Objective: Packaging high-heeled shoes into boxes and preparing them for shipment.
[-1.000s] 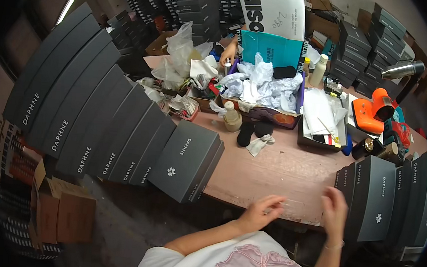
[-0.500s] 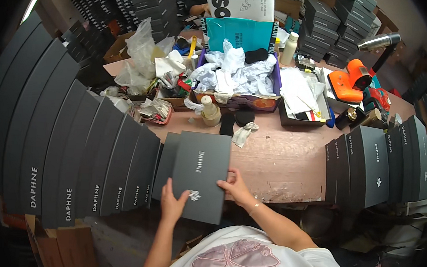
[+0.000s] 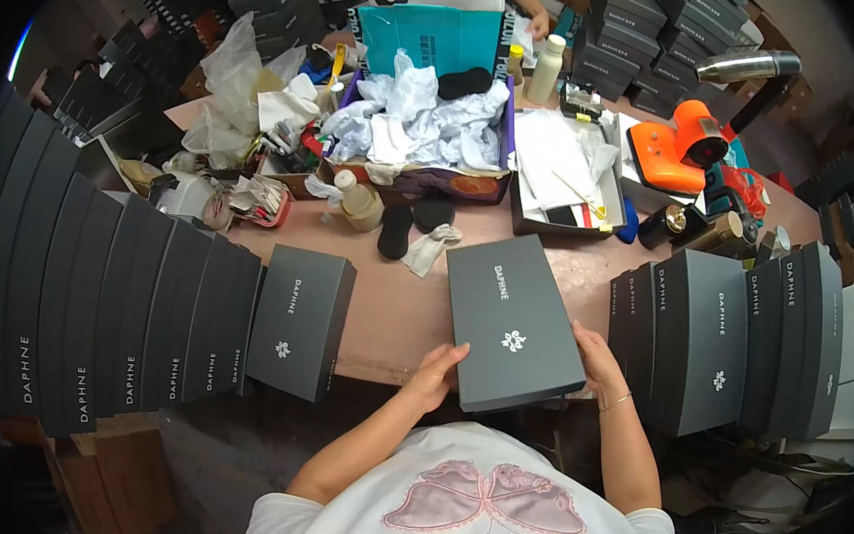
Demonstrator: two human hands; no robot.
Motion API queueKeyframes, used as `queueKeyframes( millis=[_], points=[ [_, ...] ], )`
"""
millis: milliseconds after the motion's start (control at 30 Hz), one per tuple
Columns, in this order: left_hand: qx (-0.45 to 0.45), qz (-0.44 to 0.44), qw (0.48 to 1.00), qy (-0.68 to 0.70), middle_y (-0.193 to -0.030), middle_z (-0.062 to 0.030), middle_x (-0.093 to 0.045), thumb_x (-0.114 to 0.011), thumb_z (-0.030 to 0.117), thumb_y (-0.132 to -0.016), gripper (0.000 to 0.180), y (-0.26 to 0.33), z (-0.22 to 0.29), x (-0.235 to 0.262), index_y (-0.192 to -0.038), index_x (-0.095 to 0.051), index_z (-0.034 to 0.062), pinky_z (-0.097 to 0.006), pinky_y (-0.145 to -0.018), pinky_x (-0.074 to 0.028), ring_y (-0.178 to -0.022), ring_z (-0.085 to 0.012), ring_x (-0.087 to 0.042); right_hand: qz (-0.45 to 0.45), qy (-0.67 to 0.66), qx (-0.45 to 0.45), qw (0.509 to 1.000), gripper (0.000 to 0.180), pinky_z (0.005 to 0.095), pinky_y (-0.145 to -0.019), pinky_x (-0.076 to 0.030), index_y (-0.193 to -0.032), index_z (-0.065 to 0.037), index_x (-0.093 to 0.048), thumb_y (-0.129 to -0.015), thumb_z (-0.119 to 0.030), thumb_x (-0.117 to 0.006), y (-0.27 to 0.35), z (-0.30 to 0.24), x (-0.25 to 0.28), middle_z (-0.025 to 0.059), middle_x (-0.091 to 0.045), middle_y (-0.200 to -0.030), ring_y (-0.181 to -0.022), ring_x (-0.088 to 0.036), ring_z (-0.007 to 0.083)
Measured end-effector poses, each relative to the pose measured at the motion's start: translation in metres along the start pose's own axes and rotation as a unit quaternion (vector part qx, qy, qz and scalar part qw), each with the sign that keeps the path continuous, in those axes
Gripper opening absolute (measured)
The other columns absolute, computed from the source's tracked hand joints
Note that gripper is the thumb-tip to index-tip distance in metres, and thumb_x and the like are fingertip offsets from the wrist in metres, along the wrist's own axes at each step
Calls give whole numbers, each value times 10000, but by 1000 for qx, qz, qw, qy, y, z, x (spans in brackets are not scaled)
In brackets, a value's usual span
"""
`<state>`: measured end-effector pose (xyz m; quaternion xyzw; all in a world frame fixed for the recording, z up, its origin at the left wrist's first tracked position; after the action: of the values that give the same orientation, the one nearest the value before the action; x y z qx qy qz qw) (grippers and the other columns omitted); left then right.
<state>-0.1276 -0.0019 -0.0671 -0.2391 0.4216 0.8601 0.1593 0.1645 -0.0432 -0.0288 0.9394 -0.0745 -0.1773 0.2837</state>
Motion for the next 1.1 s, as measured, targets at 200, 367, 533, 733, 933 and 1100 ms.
queueKeyframes(
  millis=[200,367,533,733,933,1100],
  points=[
    [-352,75,907,-217,-908,-63,-630,-715,93,-806,255,131,117,-44,-984,-553,9,-310,-732,-485,-845,-157,-602,86,325,221,916,408,338,-951,-431,-1162,-10,-581,-823,-197,-713,9,-8,9,146,-545,-1232,-1105,-540,240],
    [-299,266,581,-709,-863,-192,-560,-656,107,-831,191,173,142,13,-939,-554,-13,-444,-670,-444,-809,-424,-545,40,669,215,710,488,435,-960,-360,-1119,-79,-591,-686,-203,-778,26,25,-34,145,-512,-1241,-1173,-460,310],
    [-329,372,406,-767,-1124,-211,-543,-676,133,-810,445,121,110,105,-1208,-531,-4,-468,-909,-404,-1051,-387,-510,-4,658,244,712,193,422,-927,-369,-896,-81,-650,-725,-130,-726,17,23,-25,139,-568,-1087,-1040,-537,297],
    [-270,-118,796,-528,-830,-113,-659,-648,80,-824,81,76,41,-30,-863,-665,12,-337,-691,-499,-748,-259,-634,28,586,389,710,118,387,-863,-457,-844,-54,-637,-737,-97,-658,21,11,-105,129,-575,-1001,-997,-553,314],
    [-262,-407,672,-561,-1411,-179,-421,-573,264,-895,454,0,-105,-52,-1291,-526,46,-462,-1093,-266,-1336,-309,-350,-354,468,389,711,143,343,-812,-495,-886,-22,-621,-772,-108,-621,13,2,-208,127,-593,-981,-996,-580,291],
    [-283,-167,551,-767,-1448,-141,-347,-640,227,-832,521,4,-44,-53,-1317,-502,96,-629,-1078,-161,-1403,-292,-224,-122,450,323,823,257,398,-818,-499,-1029,-32,-621,-824,-183,-654,55,-26,-156,150,-599,-1122,-962,-610,343]
  ],
)
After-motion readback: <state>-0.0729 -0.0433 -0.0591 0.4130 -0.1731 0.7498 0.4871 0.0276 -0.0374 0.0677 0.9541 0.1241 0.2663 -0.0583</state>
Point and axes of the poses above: each hand's wrist, its own y-axis away from the middle knuckle, its own x-axis out of the back of the hand, z = x × y, the point moved 2 cm from there along -y, towards the middle knuckle
